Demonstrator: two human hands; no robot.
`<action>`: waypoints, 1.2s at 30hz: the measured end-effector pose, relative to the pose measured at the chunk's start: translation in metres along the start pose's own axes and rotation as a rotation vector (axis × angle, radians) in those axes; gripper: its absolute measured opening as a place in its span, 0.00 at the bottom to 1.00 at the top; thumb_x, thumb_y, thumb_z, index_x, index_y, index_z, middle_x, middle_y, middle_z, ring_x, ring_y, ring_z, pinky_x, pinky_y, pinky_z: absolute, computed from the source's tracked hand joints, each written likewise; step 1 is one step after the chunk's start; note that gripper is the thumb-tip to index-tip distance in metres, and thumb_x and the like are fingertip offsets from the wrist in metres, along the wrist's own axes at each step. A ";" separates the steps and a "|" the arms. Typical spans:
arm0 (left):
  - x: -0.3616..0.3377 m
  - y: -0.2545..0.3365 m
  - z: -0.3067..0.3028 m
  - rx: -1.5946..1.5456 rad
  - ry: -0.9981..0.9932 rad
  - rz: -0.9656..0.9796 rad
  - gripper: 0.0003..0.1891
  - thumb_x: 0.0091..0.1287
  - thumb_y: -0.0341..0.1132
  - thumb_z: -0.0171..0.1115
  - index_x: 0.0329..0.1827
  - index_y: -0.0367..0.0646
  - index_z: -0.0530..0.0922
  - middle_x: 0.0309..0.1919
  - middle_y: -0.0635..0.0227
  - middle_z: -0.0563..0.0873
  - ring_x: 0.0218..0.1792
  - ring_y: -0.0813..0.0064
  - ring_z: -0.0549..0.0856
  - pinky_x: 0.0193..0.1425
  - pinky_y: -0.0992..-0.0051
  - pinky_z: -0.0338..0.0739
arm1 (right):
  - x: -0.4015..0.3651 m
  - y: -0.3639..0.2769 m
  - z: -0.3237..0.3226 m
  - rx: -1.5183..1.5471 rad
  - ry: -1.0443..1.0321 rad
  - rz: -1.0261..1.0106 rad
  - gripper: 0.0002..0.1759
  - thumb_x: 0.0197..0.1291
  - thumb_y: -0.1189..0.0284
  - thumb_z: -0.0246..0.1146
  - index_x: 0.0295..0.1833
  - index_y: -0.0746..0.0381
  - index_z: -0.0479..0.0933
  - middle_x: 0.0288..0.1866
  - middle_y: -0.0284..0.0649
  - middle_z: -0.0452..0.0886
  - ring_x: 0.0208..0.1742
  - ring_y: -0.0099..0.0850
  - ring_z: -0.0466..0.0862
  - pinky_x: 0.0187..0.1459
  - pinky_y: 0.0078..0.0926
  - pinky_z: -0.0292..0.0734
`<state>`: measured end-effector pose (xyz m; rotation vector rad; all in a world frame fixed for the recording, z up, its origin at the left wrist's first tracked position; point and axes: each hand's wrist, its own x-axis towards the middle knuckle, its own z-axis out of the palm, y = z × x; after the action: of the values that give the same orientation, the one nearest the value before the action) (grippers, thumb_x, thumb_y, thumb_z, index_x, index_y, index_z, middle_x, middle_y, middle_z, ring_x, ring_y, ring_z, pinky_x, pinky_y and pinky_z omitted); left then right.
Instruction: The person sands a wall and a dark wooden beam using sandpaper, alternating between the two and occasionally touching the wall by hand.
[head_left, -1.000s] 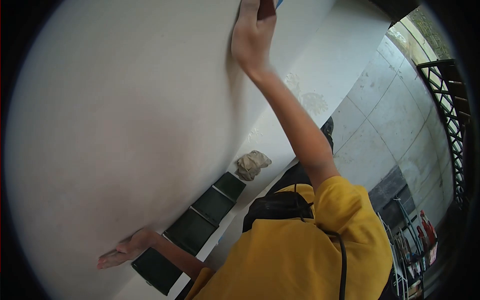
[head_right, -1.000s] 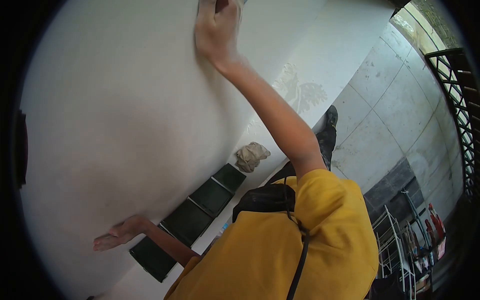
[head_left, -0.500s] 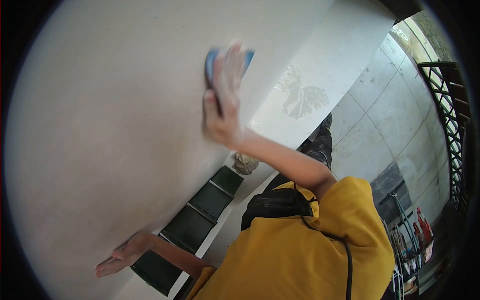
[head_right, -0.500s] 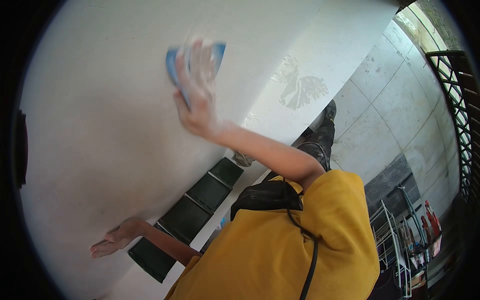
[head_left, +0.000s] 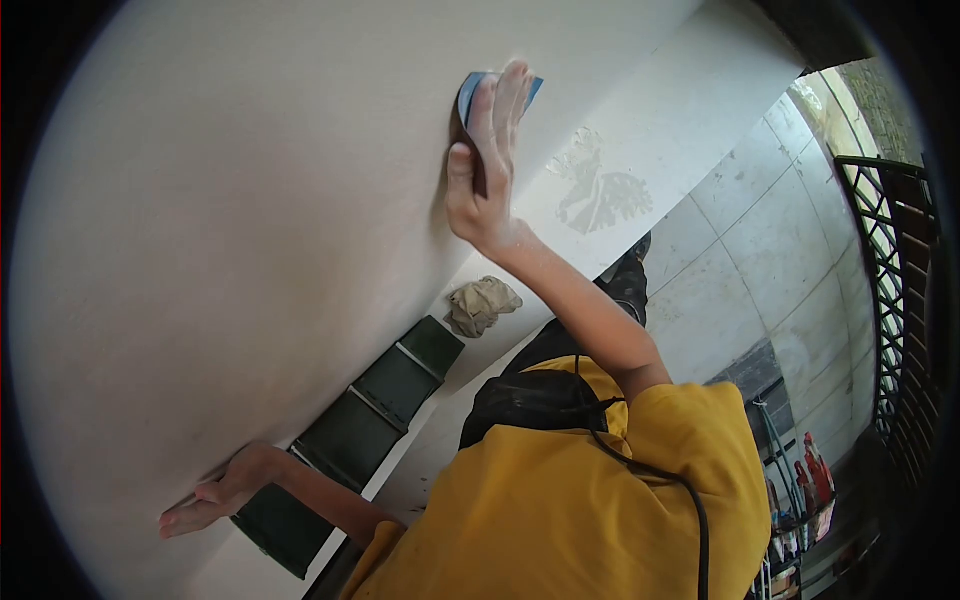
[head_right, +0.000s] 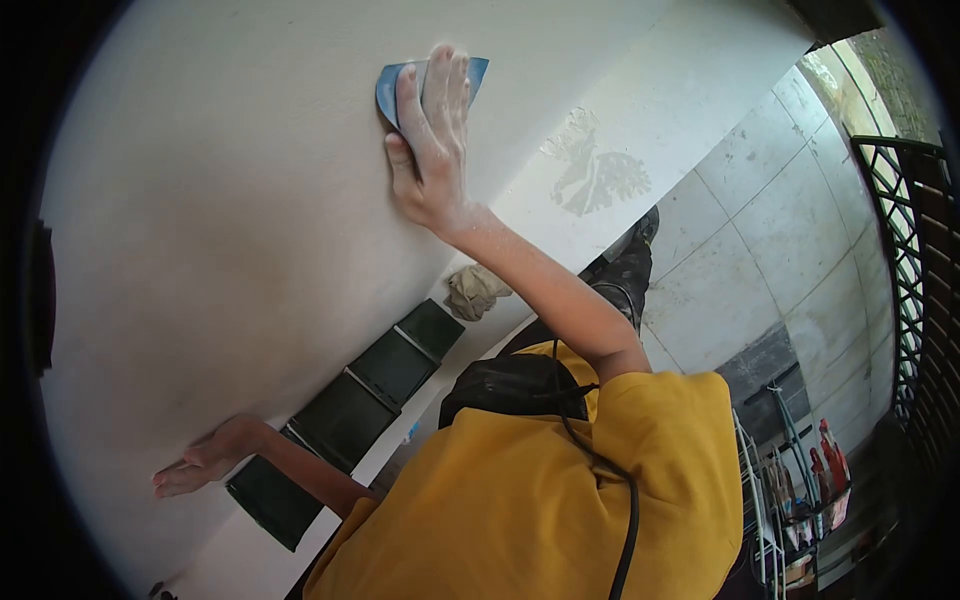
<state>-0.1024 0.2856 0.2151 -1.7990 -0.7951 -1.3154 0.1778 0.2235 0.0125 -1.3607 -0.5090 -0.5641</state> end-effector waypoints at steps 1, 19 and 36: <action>0.000 -0.001 0.000 0.010 0.007 0.015 0.28 0.76 0.40 0.32 0.79 0.47 0.57 0.79 0.50 0.51 0.81 0.60 0.45 0.79 0.60 0.47 | 0.009 0.005 0.000 0.023 0.015 0.010 0.25 0.77 0.65 0.44 0.70 0.70 0.65 0.72 0.56 0.66 0.74 0.45 0.63 0.73 0.38 0.51; 0.001 -0.015 -0.001 -0.043 -0.023 0.053 0.27 0.77 0.41 0.35 0.78 0.45 0.58 0.80 0.56 0.46 0.81 0.65 0.41 0.80 0.61 0.47 | 0.147 0.042 -0.008 0.357 0.046 0.217 0.28 0.76 0.61 0.46 0.70 0.71 0.64 0.74 0.52 0.65 0.77 0.45 0.59 0.76 0.37 0.49; -0.003 -0.018 -0.003 0.062 -0.047 0.099 0.27 0.79 0.41 0.35 0.78 0.42 0.57 0.79 0.55 0.45 0.80 0.62 0.44 0.80 0.59 0.49 | 0.047 0.012 0.000 0.035 0.049 0.181 0.31 0.64 0.76 0.56 0.73 0.63 0.64 0.74 0.66 0.59 0.78 0.57 0.56 0.74 0.52 0.49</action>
<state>-0.1193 0.2926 0.2167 -1.8024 -0.7547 -1.1764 0.2218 0.2207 0.0335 -1.3400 -0.3501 -0.4374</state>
